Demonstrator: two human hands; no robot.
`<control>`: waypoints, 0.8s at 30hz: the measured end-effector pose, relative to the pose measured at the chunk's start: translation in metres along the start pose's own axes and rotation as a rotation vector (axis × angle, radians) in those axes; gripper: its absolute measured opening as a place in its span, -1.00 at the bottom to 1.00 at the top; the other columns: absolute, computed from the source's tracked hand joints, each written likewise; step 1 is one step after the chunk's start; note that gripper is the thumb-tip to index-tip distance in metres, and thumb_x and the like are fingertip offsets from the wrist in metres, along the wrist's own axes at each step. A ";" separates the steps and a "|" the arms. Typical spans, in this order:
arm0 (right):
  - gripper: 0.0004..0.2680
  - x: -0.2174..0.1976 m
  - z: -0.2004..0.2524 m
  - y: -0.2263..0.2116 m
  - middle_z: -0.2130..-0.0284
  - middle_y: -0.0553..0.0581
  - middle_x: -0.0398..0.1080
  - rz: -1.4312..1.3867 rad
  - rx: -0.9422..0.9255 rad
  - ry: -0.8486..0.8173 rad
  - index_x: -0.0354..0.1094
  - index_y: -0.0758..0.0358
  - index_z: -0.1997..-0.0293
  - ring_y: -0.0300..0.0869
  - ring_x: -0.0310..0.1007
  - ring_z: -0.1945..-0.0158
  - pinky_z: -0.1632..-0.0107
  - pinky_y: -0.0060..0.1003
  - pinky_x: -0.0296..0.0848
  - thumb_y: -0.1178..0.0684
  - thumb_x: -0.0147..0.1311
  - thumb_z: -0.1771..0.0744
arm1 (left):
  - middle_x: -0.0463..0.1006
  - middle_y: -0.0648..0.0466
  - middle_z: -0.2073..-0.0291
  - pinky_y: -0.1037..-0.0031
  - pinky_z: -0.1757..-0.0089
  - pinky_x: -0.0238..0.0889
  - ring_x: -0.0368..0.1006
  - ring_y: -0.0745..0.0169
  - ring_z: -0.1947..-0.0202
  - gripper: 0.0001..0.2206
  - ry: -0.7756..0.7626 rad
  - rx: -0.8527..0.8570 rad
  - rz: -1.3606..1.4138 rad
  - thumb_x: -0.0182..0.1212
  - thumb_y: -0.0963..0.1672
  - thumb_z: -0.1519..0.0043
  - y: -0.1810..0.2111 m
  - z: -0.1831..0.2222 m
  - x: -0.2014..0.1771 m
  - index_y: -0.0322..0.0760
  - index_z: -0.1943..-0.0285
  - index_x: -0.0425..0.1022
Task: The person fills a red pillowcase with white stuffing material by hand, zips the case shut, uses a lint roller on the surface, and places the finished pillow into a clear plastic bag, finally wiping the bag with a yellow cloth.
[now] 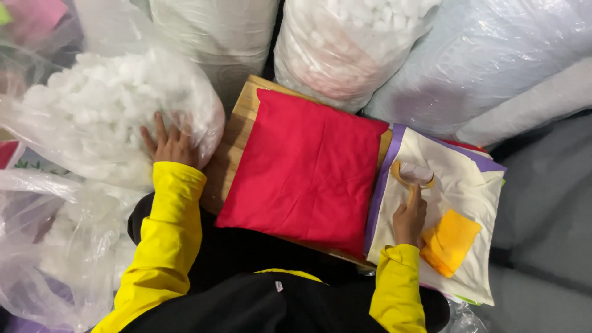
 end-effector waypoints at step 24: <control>-0.77 0.110 -0.020 -0.328 0.30 0.24 0.49 -0.452 -0.458 -0.164 0.41 -0.03 -0.08 0.18 0.58 0.15 0.13 0.02 0.55 0.06 0.14 -0.30 | 0.27 -0.23 -0.38 -0.17 -0.22 0.12 0.15 -0.57 -0.34 -0.39 0.169 0.319 0.605 0.42 0.05 -0.11 0.132 0.084 -0.020 -0.10 -0.37 0.42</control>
Point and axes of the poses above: each hand's wrist, its own z-axis away from the middle knuckle, its own x-axis out of the palm, y = z × x, the point moved 7 cm from there along -z, towards the middle knuckle
